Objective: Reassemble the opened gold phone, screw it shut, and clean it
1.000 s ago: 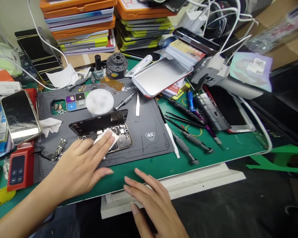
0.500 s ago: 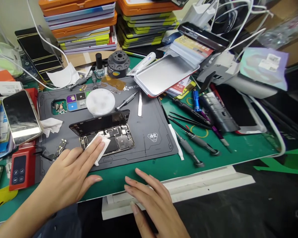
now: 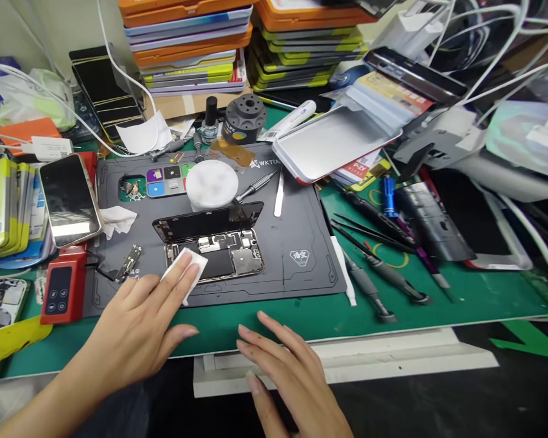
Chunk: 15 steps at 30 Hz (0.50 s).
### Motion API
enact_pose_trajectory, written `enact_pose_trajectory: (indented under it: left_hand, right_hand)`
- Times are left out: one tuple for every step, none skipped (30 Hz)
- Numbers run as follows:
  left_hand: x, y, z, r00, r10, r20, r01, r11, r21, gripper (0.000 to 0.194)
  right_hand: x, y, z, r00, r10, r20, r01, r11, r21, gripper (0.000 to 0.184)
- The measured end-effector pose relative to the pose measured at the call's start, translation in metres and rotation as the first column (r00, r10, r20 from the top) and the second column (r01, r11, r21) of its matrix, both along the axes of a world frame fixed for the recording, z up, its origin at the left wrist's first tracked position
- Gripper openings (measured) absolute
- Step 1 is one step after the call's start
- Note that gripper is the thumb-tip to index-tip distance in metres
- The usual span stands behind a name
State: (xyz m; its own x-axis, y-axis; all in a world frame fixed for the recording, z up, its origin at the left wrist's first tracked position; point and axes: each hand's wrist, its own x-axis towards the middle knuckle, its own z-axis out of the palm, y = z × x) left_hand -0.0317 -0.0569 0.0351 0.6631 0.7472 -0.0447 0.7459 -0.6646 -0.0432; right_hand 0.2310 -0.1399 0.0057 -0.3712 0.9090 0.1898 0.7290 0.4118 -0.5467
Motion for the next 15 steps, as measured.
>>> enact_pose_trajectory:
  left_hand:
    - [0.001,0.000,0.000,1.000,0.013,-0.009,-0.012,1.000,0.021,0.064]
    - [0.001,0.001,-0.001,1.000,0.024,-0.019,-0.023,0.999,0.040,0.065]
    - [0.001,0.000,-0.001,0.999,0.035,-0.028,-0.034,0.998,0.054,0.065]
    - [0.000,0.000,-0.001,0.998,0.045,-0.032,-0.043,0.997,0.060,0.065]
    - [-0.002,-0.002,-0.001,0.998,0.047,-0.030,-0.046,0.997,0.059,0.065]
    - [-0.004,-0.004,-0.001,0.999,0.048,-0.024,-0.047,0.998,0.053,0.065]
    - [-0.006,-0.006,0.000,0.999,0.047,-0.016,-0.046,0.998,0.046,0.064]
    - [-0.007,-0.008,0.000,0.999,0.044,-0.006,-0.044,0.998,0.038,0.064]
    - [-0.009,-0.010,0.000,0.999,0.039,0.004,-0.039,0.999,0.034,0.065]
    - [-0.009,-0.011,0.000,0.999,0.034,0.010,-0.034,0.999,0.032,0.064]
    - [-0.007,-0.011,-0.001,0.999,0.032,0.012,-0.032,0.999,0.033,0.064]
    - [-0.005,-0.010,-0.001,1.000,0.026,0.017,-0.026,0.999,0.036,0.064]
    - [-0.002,-0.009,-0.002,1.000,0.020,0.018,-0.020,0.999,0.040,0.063]
    - [0.002,-0.007,-0.003,1.000,0.014,0.019,-0.014,0.999,0.041,0.062]
    - [0.004,-0.004,-0.003,1.000,0.002,0.021,-0.003,0.999,0.040,0.061]
  right_hand:
    - [0.000,0.000,0.000,1.000,0.006,-0.002,-0.006,1.000,0.004,0.034]
    - [-0.001,0.000,0.000,1.000,0.006,-0.005,-0.006,1.000,0.006,0.035]
    - [-0.001,-0.001,0.000,1.000,0.007,-0.007,-0.007,1.000,0.007,0.035]
    - [-0.002,-0.001,0.000,1.000,0.007,-0.008,-0.007,1.000,0.010,0.034]
    - [-0.002,-0.001,0.000,1.000,0.008,-0.006,-0.008,1.000,0.011,0.034]
    - [-0.002,-0.001,0.000,1.000,0.009,-0.007,-0.009,1.000,0.013,0.034]
    - [-0.002,-0.001,0.001,1.000,0.010,-0.007,-0.010,1.000,0.013,0.034]
    - [-0.002,-0.001,0.001,1.000,0.012,-0.007,-0.012,1.000,0.011,0.034]
    - [-0.002,-0.001,0.002,1.000,0.014,-0.008,-0.013,1.000,0.006,0.034]
    - [-0.002,-0.001,0.002,1.000,0.013,-0.011,-0.013,1.000,0.003,0.035]
    - [-0.001,-0.002,0.002,1.000,0.015,-0.017,-0.015,1.000,0.005,0.036]
    - [-0.001,-0.002,0.002,1.000,0.017,-0.020,-0.017,1.000,0.006,0.036]
    - [0.000,-0.002,0.001,1.000,0.020,-0.021,-0.020,1.000,0.007,0.038]
    - [0.000,-0.003,0.000,1.000,0.023,-0.022,-0.022,1.000,0.010,0.039]
    - [0.001,-0.003,-0.002,0.999,0.027,-0.021,-0.027,1.000,0.012,0.040]
